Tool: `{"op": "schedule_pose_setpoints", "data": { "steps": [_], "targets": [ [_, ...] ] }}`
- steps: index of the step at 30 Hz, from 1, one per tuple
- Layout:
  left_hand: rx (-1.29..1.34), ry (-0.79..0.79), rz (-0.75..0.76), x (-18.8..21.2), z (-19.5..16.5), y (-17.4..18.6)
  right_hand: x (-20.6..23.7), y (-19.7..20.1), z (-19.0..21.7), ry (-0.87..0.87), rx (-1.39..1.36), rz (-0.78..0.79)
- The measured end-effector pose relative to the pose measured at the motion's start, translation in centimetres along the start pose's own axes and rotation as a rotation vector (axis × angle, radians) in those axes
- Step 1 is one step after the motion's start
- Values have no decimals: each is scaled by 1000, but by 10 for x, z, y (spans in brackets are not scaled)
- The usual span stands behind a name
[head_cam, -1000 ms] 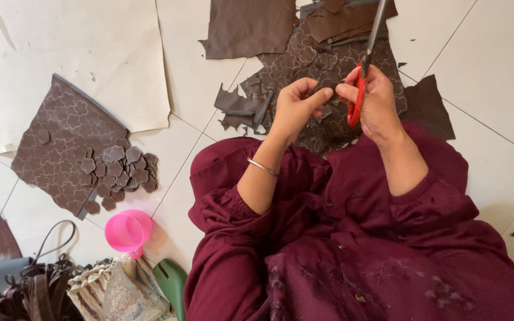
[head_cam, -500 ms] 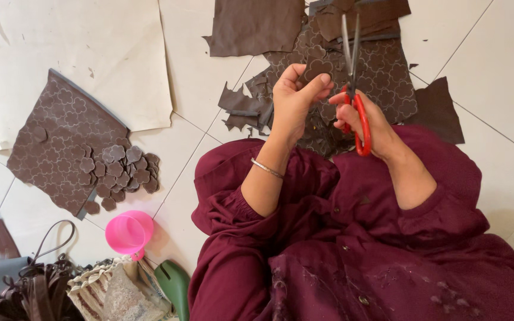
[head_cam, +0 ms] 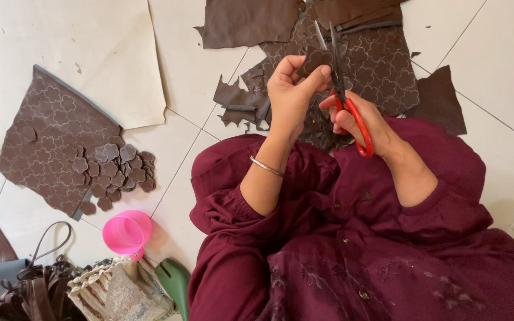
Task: The person sits on the floor and cuts flower-shaped pieces from brown patterned leather scraps using red-handled scissors, trimming around pre-drawn outlines. Cut flower shapes accumulate in a pile beside them as they work through the scrap pieces one at a time.
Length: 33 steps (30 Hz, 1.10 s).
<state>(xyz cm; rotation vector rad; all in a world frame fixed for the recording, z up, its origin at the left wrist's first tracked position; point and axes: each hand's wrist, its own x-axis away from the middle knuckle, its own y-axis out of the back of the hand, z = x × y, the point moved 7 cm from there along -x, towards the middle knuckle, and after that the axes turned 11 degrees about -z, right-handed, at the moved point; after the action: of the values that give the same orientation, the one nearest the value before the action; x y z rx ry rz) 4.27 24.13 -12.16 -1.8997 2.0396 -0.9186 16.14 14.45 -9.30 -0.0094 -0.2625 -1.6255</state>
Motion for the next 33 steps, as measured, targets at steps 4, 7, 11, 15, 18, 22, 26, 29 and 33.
{"op": "schedule_pose_setpoints", "data": {
  "steps": [4, 7, 11, 15, 18, 22, 26, 29, 33],
  "targets": [
    [-2, -26, -8, 1, -1, 0, 2, -2, 2, 20, -6, -2],
    [-4, -28, -11, 3, -2, -1, 2, -2, 2, 7, -9, -31],
    [14, -12, -4, 5, -3, -4, 2, -3, 0, -6, -5, -68],
    [13, -13, 7, 7, -5, -5, 2, -4, -2, -13, -53, -88],
    [25, -11, 23, 7, -6, -4, 3, -4, -4, -40, -76, -80],
    [55, 16, 44, 6, -6, -5, 5, -2, -4, -46, -64, -77],
    [54, 20, 56, 6, -10, -5, 5, 0, -6, -74, -76, -83],
    [41, 31, 57, 5, -13, -4, 4, 2, -4, -53, -57, -71],
    [30, 39, 69, 4, -15, -2, 5, 5, -4, -58, -65, -44]
  ]
}}
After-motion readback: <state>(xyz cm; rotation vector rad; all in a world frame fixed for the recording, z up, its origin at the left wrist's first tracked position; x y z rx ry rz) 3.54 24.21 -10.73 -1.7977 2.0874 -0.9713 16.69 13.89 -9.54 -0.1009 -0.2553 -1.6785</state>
